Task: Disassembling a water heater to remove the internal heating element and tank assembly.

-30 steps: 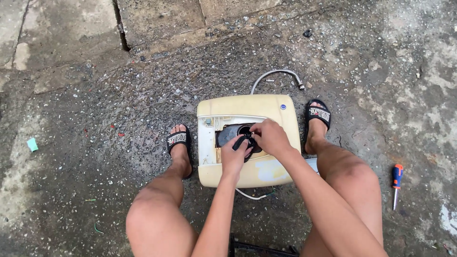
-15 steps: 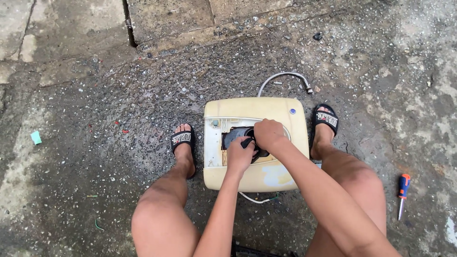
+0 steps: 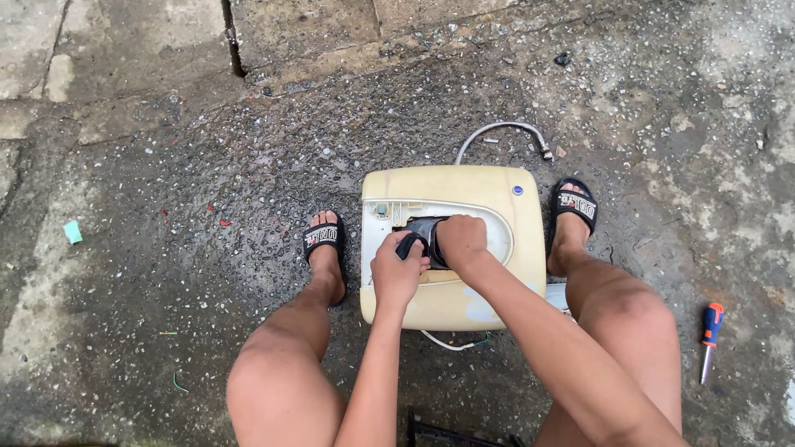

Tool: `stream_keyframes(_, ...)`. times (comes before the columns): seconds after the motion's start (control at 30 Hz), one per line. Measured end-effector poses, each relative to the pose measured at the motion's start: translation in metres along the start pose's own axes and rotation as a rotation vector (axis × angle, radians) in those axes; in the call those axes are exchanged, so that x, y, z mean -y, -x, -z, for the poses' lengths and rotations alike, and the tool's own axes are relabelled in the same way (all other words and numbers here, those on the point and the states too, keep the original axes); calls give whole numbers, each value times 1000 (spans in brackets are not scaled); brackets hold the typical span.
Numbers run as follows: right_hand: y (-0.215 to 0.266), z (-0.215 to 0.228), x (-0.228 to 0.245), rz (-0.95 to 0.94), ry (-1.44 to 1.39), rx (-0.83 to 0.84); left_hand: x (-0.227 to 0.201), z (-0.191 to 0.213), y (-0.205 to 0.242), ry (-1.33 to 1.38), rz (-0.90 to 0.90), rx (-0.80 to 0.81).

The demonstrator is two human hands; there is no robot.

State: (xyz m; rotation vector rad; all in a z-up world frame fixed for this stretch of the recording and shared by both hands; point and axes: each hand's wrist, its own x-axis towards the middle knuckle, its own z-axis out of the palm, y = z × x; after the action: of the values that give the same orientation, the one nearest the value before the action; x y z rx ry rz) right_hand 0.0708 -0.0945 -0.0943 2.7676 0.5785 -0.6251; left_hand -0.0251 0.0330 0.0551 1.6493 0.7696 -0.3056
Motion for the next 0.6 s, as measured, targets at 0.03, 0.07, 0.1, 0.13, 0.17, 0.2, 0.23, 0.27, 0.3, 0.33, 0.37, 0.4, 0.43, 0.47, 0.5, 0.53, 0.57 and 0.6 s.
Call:
stream_keyframes(0.03, 12, 9, -2, 2, 1, 0, 8, -2, -6, 1, 1, -1)
stream_keyframes(0.07, 24, 18, -4, -22, -62, -18, 17, -3, -12, 58, 16, -33)
stream_keyframes(0.1, 36, 28, -7, -47, -125, -37, 24, -5, -18, 115, 28, -64)
stream_keyframes(0.13, 39, 26, -8, -46, -124, -38, 27, -4, -19, 116, 28, -64)
stream_keyframes(0.17, 42, 25, -11, -86, -210, -41, 28, -4, -21, 81, 8, -84)
stream_keyframes(0.2, 45, 23, -14, -125, -296, -43, 30, -4, -23, 45, -11, -103)
stream_keyframes(0.23, 51, 27, -13, -125, -296, -42, 23, -1, -17, 45, -9, -103)
stream_keyframes(0.27, 58, 31, -11, -127, -342, -52, 16, 2, -12, -87, -27, -88)
stream_keyframes(0.3, 64, 35, -12, -131, -387, -62, 8, 3, -8, -218, -46, -70)
stream_keyframes(0.33, 67, 37, -11, -133, -386, -62, 3, 3, -3, -217, -46, -68)
stream_keyframes(0.37, 69, 38, -10, -124, -389, -74, -3, 3, 3, -323, -27, -46)
stream_keyframes(0.4, 72, 40, -8, -115, -393, -87, -8, 2, 8, -430, -7, -24)
stream_keyframes(0.43, 69, 33, -11, -116, -394, -85, -6, -1, 5, -431, -7, -22)
stream_keyframes(0.47, 66, 26, -13, -92, -374, -92, -3, -4, 1, -514, -15, 4)
stream_keyframes(0.5, 62, 20, -14, -67, -354, -101, -1, -7, -2, -596, -25, 29)
stream_keyframes(0.53, 68, 28, -13, -67, -355, -102, -1, -8, -3, -597, -26, 28)
stream_keyframes(0.57, 73, 36, -13, -81, -393, -115, -3, -11, -4, -611, -33, 32)
stream_keyframes(0.6, 79, 45, -13, -95, -430, -128, -4, -13, -6, -625, -39, 37)
